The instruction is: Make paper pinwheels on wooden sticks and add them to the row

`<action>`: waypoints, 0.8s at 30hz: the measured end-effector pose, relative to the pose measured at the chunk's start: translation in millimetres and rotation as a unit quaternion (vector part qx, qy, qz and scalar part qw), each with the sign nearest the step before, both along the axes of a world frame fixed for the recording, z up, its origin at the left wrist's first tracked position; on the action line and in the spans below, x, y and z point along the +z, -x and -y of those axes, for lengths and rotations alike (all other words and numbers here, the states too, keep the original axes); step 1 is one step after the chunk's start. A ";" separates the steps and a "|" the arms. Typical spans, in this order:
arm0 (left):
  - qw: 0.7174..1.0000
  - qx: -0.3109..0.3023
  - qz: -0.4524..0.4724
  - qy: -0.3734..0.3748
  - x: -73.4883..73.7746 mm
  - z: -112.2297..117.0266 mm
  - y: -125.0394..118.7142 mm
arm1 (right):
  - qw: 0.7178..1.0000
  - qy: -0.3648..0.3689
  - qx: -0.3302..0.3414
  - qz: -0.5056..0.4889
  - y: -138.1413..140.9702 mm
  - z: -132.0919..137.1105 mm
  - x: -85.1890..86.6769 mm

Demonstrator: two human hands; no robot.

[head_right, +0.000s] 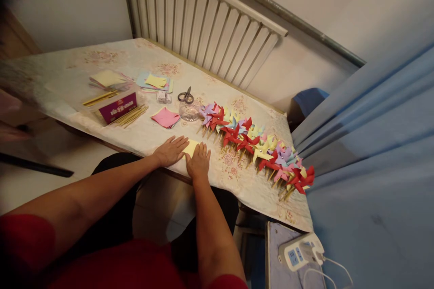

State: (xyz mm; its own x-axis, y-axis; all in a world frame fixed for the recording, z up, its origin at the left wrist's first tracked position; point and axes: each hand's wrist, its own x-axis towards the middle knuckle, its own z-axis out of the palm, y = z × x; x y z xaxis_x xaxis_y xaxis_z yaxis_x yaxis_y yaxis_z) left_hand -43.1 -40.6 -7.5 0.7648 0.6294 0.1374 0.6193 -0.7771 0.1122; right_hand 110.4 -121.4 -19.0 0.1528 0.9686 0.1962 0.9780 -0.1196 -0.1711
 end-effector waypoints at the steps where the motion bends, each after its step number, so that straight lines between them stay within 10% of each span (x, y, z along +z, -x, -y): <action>1: 1.000 0.000 0.005 -0.002 -0.8 -0.2 0.1 | 1.000 -0.003 0.000 0.001 0.0 -0.1 -0.5; 24: 1.000 0.003 0.020 -0.003 -0.3 0.9 1.2 | 1.000 -0.006 0.003 0.004 1.6 2.1 2.5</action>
State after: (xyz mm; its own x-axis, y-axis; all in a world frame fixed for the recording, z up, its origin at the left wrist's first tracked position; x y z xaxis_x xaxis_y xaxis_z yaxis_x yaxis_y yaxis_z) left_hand -44.3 -41.5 -7.8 0.7545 0.6335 0.1718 0.6196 -0.7738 0.1319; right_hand 108.8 -123.5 -16.6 0.1445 0.9671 0.2094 0.9802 -0.1109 -0.1643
